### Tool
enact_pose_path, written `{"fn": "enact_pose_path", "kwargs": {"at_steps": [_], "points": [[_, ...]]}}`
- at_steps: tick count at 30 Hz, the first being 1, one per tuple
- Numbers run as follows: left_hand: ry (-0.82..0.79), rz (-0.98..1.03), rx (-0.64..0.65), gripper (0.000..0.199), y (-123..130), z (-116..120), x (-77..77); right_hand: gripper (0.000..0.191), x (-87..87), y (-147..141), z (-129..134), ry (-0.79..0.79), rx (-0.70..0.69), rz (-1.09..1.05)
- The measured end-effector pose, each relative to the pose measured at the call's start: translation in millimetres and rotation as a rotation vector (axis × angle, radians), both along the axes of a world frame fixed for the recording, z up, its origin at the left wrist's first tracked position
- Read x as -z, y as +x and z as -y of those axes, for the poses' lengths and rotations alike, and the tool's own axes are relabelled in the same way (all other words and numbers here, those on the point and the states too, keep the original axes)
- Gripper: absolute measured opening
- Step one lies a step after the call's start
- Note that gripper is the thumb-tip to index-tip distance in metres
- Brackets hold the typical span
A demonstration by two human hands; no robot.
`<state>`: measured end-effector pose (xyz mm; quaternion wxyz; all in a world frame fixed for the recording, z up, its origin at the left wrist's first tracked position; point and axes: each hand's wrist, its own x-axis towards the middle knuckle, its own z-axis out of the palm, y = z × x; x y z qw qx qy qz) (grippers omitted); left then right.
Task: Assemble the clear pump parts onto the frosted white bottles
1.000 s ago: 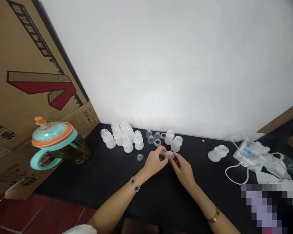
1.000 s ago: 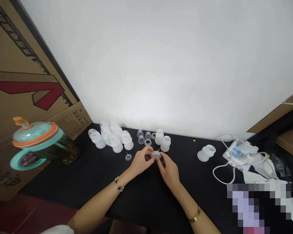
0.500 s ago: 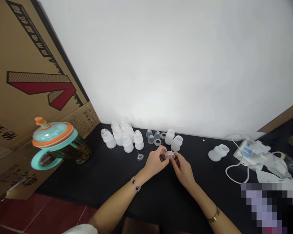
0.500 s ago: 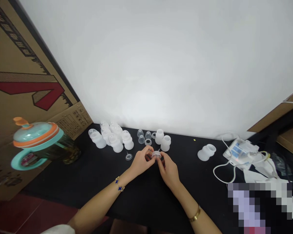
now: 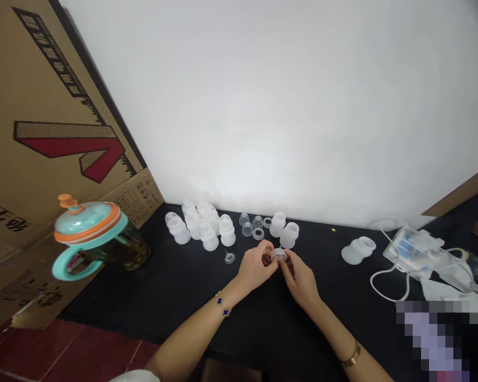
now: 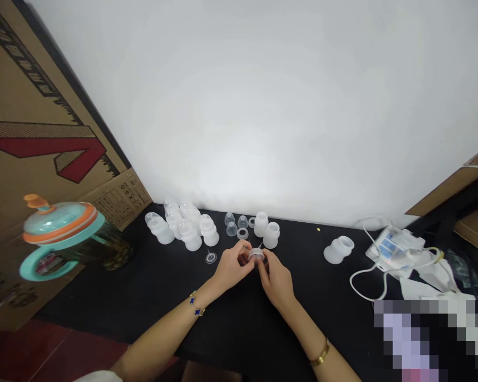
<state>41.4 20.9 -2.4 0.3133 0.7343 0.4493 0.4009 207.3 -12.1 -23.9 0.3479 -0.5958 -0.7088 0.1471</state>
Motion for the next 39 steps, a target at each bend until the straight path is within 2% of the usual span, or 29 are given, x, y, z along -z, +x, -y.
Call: {"fn": "enact_pose_path", "kwargs": {"at_steps": [12, 39], "points": [[0.016, -0.053, -0.019, 0.013, -0.1, 0.7, 0.5, 0.033, -1.4, 0.3, -0.2, 0.041, 0.005, 0.065], [0.043, -0.066, -0.016, 0.012, -0.4, 0.5, 2.7, 0.030, -5.1, -0.9, 0.8, 0.022, -0.002, 0.088]]}}
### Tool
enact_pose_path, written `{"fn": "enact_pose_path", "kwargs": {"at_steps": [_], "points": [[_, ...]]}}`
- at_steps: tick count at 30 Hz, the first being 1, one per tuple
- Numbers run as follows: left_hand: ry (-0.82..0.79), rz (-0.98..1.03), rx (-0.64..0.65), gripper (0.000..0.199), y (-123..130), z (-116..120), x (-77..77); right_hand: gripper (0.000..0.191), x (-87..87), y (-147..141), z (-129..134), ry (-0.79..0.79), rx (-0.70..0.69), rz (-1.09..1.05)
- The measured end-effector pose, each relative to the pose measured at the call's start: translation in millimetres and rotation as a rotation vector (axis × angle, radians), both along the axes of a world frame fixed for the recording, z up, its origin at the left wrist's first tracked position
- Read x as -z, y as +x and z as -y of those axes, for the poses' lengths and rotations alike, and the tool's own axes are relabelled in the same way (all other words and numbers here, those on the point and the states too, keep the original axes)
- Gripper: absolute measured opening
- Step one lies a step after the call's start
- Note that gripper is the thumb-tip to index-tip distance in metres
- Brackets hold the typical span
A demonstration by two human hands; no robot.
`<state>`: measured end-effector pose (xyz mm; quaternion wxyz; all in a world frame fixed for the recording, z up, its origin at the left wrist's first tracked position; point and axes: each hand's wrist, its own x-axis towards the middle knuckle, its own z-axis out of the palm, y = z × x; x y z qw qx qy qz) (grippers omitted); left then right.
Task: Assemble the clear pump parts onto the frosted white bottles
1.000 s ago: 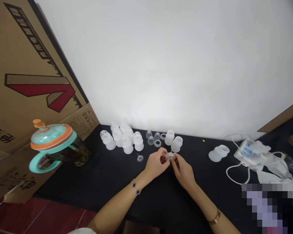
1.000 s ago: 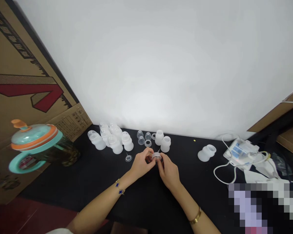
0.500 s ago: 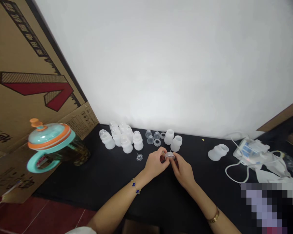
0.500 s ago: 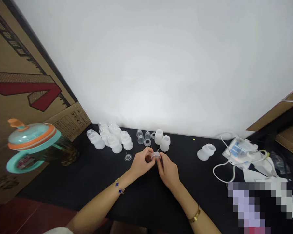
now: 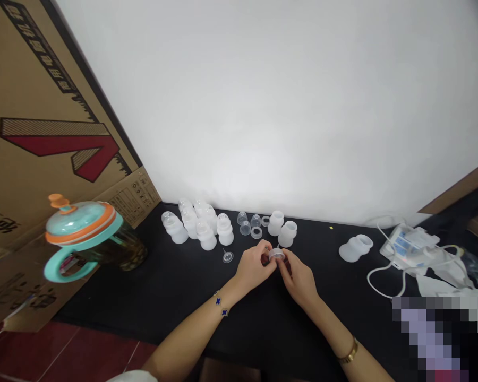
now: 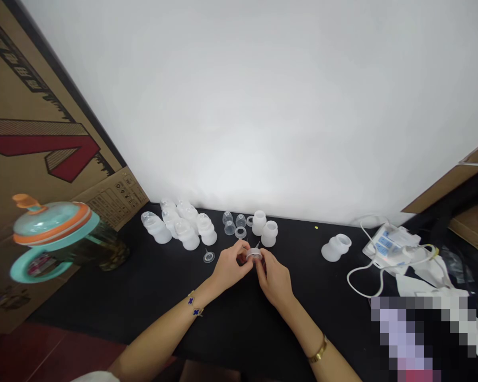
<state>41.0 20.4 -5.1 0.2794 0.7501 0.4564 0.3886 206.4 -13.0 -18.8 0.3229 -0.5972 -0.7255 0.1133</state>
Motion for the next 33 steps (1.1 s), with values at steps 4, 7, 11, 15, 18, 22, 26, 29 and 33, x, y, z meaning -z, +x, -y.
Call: {"fn": "enact_pose_path", "kwargs": {"at_steps": [4, 7, 11, 15, 18, 22, 26, 29, 33], "points": [[0.007, 0.003, 0.000, 0.011, -0.1, 0.3, 0.8, 0.030, 0.1, -0.3, 0.2, -0.007, -0.006, -0.001], [0.007, 0.005, 0.003, 0.012, -0.1, 0.6, 1.2, 0.030, 0.5, -0.2, 0.4, 0.002, 0.000, 0.005], [0.005, 0.005, 0.003, 0.012, 0.0, -0.2, 1.9, 0.030, 1.1, -0.1, 0.2, 0.010, -0.001, 0.012], [0.008, 0.002, 0.007, 0.012, 0.1, -1.1, 2.3, 0.031, 2.8, 0.0, 0.0, 0.017, -0.004, 0.017], [0.018, 0.000, 0.005, 0.011, 0.2, -0.9, 2.6, 0.031, 4.2, 0.2, -0.3, 0.027, -0.006, 0.016], [0.032, -0.018, -0.010, 0.012, 0.4, -0.3, 2.8, 0.031, 4.2, 0.6, -0.6, 0.032, -0.006, 0.011], [0.012, 0.010, 0.022, 0.015, 0.1, -1.0, 1.9, 0.030, 2.7, 0.5, -0.3, 0.019, -0.005, -0.004], [-0.001, 0.038, 0.043, 0.015, -0.3, -1.6, 1.0, 0.029, 2.1, -0.1, 0.2, 0.023, -0.004, -0.005], [-0.005, 0.030, 0.019, 0.013, -0.3, -1.8, 1.3, 0.030, 1.7, -1.0, 1.0, 0.031, -0.010, -0.005]]}}
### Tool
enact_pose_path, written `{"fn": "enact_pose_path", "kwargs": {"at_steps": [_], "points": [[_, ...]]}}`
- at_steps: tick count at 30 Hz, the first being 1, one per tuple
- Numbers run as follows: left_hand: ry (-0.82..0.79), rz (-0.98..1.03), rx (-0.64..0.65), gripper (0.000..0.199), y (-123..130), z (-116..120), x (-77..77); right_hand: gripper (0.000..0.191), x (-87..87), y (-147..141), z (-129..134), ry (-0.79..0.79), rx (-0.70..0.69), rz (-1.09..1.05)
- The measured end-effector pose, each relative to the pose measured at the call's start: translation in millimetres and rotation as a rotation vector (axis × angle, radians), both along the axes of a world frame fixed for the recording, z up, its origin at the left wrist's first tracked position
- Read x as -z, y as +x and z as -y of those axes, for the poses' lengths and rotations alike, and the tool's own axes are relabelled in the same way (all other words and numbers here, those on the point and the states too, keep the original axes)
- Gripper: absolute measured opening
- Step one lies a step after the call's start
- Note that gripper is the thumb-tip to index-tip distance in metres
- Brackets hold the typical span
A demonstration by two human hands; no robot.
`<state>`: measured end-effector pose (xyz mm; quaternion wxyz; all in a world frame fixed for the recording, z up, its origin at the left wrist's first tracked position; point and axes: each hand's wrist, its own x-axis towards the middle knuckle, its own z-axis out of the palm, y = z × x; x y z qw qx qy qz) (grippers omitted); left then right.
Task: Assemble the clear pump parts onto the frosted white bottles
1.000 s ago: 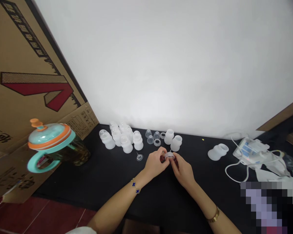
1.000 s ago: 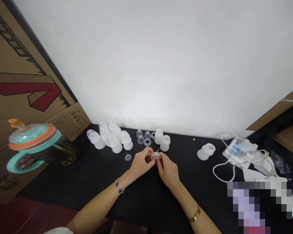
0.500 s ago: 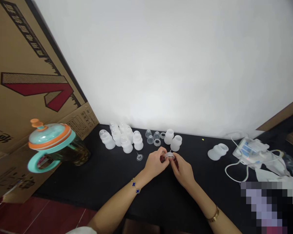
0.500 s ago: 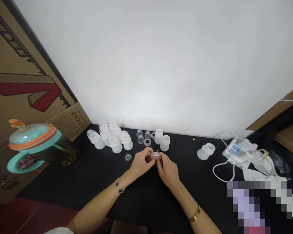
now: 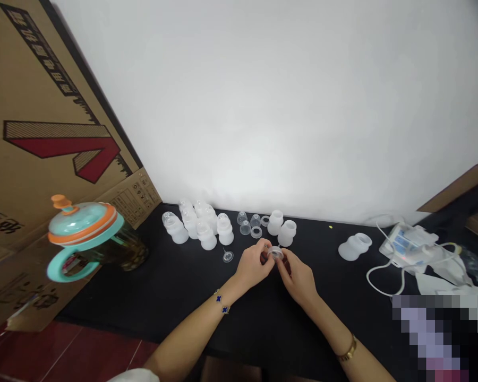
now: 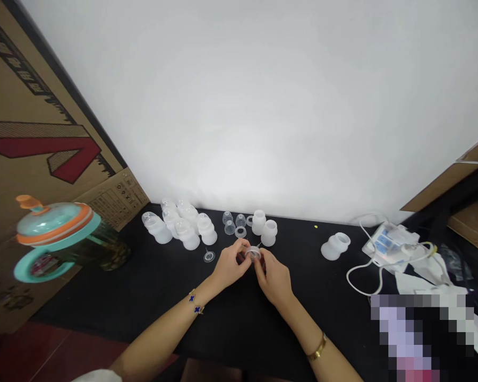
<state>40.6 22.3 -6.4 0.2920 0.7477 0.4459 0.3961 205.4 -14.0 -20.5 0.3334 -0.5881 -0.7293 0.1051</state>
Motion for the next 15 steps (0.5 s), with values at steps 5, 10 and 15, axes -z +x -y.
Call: {"fn": "enact_pose_path", "kwargs": {"at_steps": [5, 10, 15], "points": [[-0.004, 0.003, -0.007, 0.012, 0.4, -0.3, 1.0, 0.032, -1.0, -0.9, 0.2, 0.011, 0.004, 0.017], [-0.006, -0.027, -0.018, 0.013, -0.2, -0.3, -0.8, 0.030, -1.2, -0.6, -0.6, 0.008, 0.003, 0.010], [0.080, -0.158, -0.079, 0.018, -1.6, 0.0, -1.9, 0.029, -0.9, -1.1, -1.1, -0.003, 0.018, 0.019]]}}
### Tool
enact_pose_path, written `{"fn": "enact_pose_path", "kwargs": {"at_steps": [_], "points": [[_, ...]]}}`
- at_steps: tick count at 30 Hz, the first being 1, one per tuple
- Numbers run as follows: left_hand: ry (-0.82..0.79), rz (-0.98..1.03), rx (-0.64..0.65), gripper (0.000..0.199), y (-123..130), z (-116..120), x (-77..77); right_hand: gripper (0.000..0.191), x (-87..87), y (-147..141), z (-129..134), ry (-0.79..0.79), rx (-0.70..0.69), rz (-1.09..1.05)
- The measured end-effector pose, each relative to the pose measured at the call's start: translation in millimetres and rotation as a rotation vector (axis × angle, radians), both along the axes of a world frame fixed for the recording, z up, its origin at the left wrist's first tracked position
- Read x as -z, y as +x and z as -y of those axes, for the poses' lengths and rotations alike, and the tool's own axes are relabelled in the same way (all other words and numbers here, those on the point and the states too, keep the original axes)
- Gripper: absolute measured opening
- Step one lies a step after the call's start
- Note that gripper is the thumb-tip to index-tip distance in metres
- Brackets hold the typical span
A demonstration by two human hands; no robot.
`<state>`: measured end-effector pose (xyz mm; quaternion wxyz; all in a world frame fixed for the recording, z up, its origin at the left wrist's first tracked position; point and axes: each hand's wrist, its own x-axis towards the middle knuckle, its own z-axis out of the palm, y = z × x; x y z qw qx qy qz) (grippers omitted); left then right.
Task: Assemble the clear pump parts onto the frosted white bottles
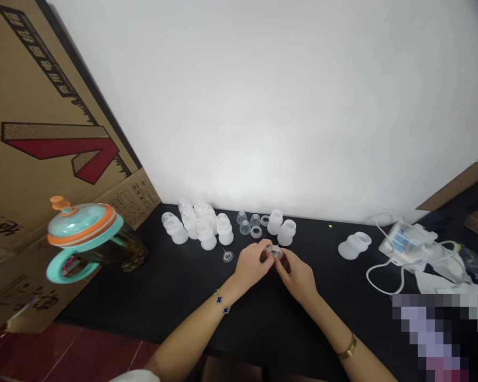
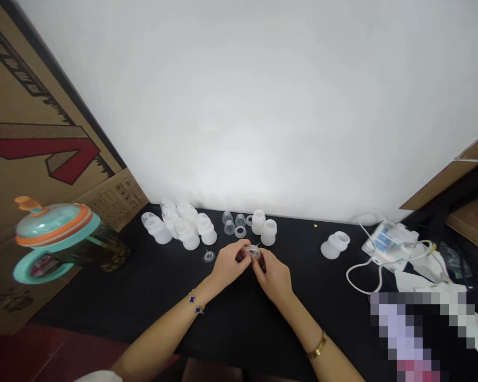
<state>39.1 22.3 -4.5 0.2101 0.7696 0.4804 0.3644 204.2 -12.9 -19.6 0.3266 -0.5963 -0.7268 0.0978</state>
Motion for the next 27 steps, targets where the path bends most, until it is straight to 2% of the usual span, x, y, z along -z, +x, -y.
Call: {"fn": "enact_pose_path", "kwargs": {"at_steps": [3, 7, 17, 27], "points": [[0.075, -0.088, -0.018, 0.020, 0.0, 0.4, 1.5, 0.030, 0.9, -0.7, -0.7, -0.015, 0.007, -0.011], [0.154, -0.074, -0.009, 0.023, 0.9, 1.4, 4.1, 0.032, 1.9, 0.2, -1.9, -0.018, 0.029, -0.015], [-0.061, 0.124, 0.062, 0.020, 3.7, 1.0, 3.3, 0.032, 2.8, 4.0, -2.2, -0.013, 0.057, -0.061], [-0.060, 0.137, 0.057, 0.017, 2.6, 1.9, 2.5, 0.029, 2.6, 3.9, -1.8, -0.041, 0.029, -0.069]]}}
